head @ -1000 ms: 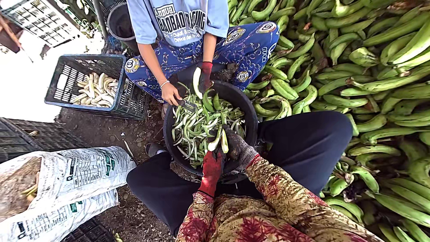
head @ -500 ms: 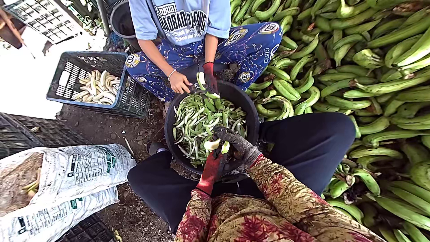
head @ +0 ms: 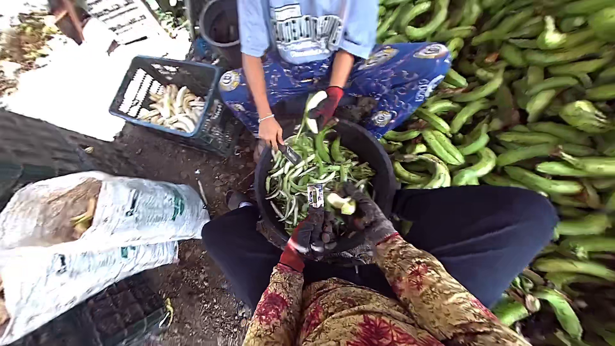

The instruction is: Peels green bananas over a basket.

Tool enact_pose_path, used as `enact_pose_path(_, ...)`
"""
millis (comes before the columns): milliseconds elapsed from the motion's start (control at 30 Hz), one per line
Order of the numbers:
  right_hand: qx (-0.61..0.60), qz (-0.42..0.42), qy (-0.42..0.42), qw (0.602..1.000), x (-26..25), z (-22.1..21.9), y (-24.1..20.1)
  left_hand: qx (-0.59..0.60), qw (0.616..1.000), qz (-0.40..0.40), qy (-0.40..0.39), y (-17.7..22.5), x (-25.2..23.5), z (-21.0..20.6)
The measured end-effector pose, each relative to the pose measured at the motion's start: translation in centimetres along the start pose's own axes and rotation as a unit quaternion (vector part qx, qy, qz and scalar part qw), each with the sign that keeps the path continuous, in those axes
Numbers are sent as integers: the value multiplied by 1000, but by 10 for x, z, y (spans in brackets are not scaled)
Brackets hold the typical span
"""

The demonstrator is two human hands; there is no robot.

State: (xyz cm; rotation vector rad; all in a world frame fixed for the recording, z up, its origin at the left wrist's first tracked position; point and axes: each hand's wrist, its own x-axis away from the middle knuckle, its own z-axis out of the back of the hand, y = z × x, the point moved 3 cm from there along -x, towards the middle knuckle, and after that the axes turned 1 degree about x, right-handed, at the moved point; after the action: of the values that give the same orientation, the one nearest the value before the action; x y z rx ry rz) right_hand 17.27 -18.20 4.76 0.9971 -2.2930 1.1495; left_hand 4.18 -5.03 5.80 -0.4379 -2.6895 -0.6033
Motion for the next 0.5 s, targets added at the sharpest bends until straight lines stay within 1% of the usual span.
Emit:
enact_pose_path(33,38,6,38,999,-2,8,-1,-8,999,-37,30,3,1,4)
enact_pose_path(100,124,3,104,987,-6,22,2,13,989,-120,87,9,4,22)
enact_pose_path(167,191,-4,174,966,-6,26,9,43,968,-196,153,12,4,47)
enact_pose_path(200,207,-2,191,960,-5,25,12,59,951,-215,213,12,7,57)
enact_pose_path(267,205,6,186,961,-7,7,22,67,908,-226,347,12,14,71)
enact_pose_path(300,205,5,171,964,-10,-11,28,68,891,-223,390,11,14,78)
enact_pose_path(333,201,-4,148,968,-12,-37,35,69,883,-223,407,10,14,81)
enact_pose_path(400,193,-24,74,978,-11,-114,49,67,887,-226,397,13,16,74)
enact_pose_path(433,182,-42,20,982,-5,-162,56,58,889,-218,399,18,21,61)
enact_pose_path(467,166,-57,-42,984,8,-212,64,44,882,-189,430,30,35,36)
enact_pose_path(500,146,-78,-121,979,24,-260,72,31,862,-145,484,47,56,-2)
